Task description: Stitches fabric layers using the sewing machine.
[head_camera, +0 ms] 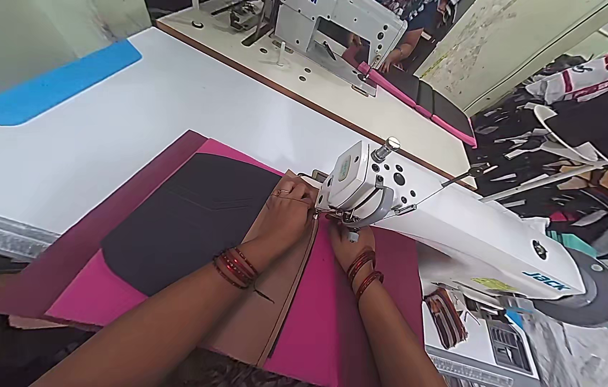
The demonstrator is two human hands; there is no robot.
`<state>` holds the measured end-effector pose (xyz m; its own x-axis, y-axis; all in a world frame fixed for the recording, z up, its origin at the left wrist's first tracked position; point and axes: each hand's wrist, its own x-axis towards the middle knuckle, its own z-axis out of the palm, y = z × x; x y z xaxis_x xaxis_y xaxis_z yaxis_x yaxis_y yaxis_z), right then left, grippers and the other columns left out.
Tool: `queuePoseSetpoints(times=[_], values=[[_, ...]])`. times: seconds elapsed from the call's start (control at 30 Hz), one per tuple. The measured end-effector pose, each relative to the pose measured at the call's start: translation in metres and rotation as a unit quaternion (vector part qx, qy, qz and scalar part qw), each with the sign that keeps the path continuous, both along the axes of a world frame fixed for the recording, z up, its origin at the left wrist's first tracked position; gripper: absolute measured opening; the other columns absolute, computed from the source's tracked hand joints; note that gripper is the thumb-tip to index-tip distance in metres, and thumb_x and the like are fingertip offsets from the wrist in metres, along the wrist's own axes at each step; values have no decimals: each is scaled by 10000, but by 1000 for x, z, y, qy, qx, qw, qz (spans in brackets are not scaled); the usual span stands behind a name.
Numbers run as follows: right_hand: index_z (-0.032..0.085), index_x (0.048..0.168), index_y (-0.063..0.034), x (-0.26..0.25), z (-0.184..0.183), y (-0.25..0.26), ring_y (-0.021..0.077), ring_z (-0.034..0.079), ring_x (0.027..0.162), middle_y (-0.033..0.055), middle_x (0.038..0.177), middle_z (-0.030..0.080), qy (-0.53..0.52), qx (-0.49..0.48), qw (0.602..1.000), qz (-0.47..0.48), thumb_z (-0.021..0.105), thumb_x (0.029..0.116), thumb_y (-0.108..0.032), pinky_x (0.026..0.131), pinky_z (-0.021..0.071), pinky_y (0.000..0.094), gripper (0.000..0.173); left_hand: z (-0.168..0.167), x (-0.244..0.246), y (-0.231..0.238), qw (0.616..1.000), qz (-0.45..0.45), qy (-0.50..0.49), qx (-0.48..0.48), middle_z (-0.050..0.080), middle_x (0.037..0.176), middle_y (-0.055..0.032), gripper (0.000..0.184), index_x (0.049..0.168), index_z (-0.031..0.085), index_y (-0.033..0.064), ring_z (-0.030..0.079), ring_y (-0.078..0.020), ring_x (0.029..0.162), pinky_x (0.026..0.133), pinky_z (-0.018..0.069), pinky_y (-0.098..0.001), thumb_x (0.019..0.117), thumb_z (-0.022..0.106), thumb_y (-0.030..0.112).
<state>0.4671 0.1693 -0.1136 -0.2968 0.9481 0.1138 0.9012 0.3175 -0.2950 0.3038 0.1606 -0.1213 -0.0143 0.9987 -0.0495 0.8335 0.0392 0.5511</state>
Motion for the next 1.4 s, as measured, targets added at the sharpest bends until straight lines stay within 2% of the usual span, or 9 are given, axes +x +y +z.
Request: queuePoseSetpoints(times=[0.07, 0.17, 0.47, 0.6, 0.9, 1.0, 1.13, 1.2, 1.4], values=[[772, 1055, -44, 0, 0, 0, 349, 709, 1077, 191, 1081, 751, 2, 1, 1000, 3, 562, 976, -262, 936, 532, 527, 313, -2, 0, 0, 1000, 1, -1, 8, 603, 1369, -145, 299, 1111, 734, 21, 458, -367, 1378, 1120, 347, -571, 1044, 554, 251], [778, 1041, -35, 1, -6, 0, 338, 725, 980, 184, 1015, 754, 24, 8, 1000, 17, 598, 955, -292, 885, 550, 524, 326, 0, -4, -1, 1000, -18, -13, -3, 599, 1366, -156, 301, 1129, 732, 33, 439, -376, 1388, 1150, 314, -567, 1048, 544, 253], [785, 1086, -74, -1, 1, 4, 299, 710, 1080, 142, 1074, 763, 22, -64, 998, 13, 648, 948, -446, 988, 517, 523, 420, 2, -10, -6, 994, -49, -87, 35, 596, 1378, -184, 272, 1062, 760, 10, 432, -398, 1397, 1155, 302, -587, 989, 611, 225], [787, 1101, -74, 0, 1, 5, 305, 698, 1116, 150, 1112, 759, 33, -83, 996, 13, 645, 974, -404, 1019, 498, 515, 381, 3, -11, -8, 993, -52, -95, 38, 620, 1353, -178, 259, 1045, 779, 32, 439, -403, 1389, 1142, 288, -618, 989, 615, 225], [805, 1076, -129, 4, -7, 6, 238, 705, 1117, 84, 1101, 773, 53, -70, 995, 56, 579, 1001, -357, 1026, 513, 476, 329, -4, -12, -8, 990, -52, -111, 68, 679, 1262, -143, 208, 986, 801, 63, 493, -395, 1326, 1109, 345, -589, 960, 651, 204], [802, 1086, -122, 4, -5, 5, 224, 695, 1128, 90, 1112, 767, 62, -84, 994, 38, 598, 997, -359, 1045, 496, 451, 325, -1, -13, -8, 990, -56, -121, 47, 646, 1333, -157, 243, 1058, 786, 53, 454, -391, 1383, 1161, 296, -578, 981, 638, 230], [792, 1006, -64, 5, -13, 5, 243, 735, 989, 110, 986, 774, 103, -19, 994, 15, 681, 924, -325, 933, 554, 477, 296, 3, -14, -5, 992, -42, -112, 27, 626, 1332, -164, 278, 1086, 762, 32, 483, -375, 1346, 1125, 349, -547, 1011, 586, 234], [778, 1012, -27, 6, -15, 5, 274, 736, 984, 141, 983, 768, 112, 9, 994, 5, 707, 905, -299, 921, 558, 507, 301, 2, -12, -5, 994, -31, -102, 24, 629, 1308, -163, 293, 1102, 749, 25, 503, -372, 1313, 1098, 362, -548, 1025, 553, 228], [768, 1047, -32, 8, -19, 7, 248, 731, 1007, 126, 1010, 767, 91, 15, 996, 12, 656, 926, -280, 933, 558, 483, 298, 2, -6, 0, 997, -9, -71, -14, 600, 1336, -148, 330, 1211, 694, 37, 479, -350, 1344, 1126, 343, -548, 1067, 488, 251]])
